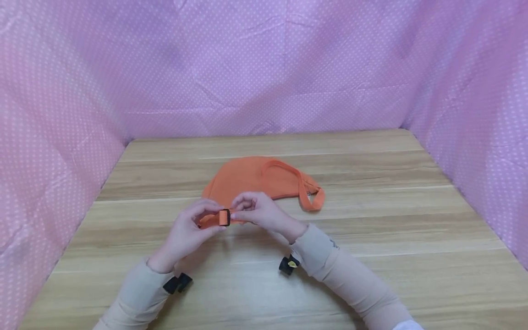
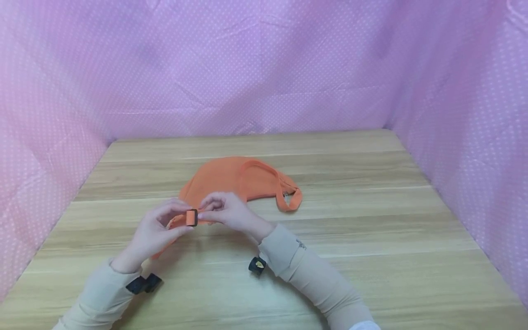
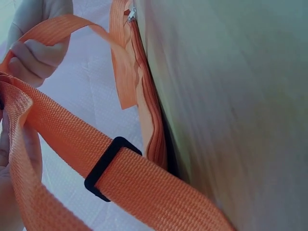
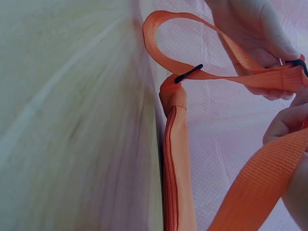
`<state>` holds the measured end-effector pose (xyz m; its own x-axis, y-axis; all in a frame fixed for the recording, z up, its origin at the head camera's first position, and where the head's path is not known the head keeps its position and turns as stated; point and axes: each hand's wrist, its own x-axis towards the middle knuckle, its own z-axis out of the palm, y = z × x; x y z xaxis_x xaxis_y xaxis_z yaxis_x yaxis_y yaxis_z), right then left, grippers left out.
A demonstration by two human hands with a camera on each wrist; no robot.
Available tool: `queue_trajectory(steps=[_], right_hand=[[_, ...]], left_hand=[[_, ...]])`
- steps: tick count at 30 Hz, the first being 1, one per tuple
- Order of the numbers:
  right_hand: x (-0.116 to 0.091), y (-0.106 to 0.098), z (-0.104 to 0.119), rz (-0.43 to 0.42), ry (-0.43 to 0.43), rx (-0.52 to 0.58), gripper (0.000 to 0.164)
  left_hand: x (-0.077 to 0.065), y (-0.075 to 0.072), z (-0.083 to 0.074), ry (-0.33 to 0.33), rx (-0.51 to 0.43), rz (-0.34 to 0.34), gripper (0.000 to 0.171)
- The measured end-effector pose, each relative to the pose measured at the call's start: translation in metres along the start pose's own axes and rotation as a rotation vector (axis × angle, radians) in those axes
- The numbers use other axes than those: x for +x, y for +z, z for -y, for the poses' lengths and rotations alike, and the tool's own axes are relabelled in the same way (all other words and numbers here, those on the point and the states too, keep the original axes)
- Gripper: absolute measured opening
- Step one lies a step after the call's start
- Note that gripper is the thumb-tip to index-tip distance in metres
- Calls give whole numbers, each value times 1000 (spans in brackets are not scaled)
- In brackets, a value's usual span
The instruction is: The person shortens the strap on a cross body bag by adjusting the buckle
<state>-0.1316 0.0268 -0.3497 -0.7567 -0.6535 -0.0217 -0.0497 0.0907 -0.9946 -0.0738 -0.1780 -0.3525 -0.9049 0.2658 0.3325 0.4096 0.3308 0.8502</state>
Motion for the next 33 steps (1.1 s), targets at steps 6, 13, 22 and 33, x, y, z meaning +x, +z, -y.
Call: queue_trajectory(steps=[6, 13, 22, 33], right_hand=[[2, 2, 2, 25, -4, 72, 44], [0, -9, 1, 138, -21, -5, 47], [-3, -33, -2, 198, -80, -146, 30], [-6, -34, -8, 142, -101, -129, 21]], left_hand=[[2, 2, -1, 27, -23, 8, 34], [0, 3, -1, 98, 44, -12, 34], [-2, 1, -2, 83, 11, -50, 37], [-1, 1, -2, 50, 6, -65, 35]])
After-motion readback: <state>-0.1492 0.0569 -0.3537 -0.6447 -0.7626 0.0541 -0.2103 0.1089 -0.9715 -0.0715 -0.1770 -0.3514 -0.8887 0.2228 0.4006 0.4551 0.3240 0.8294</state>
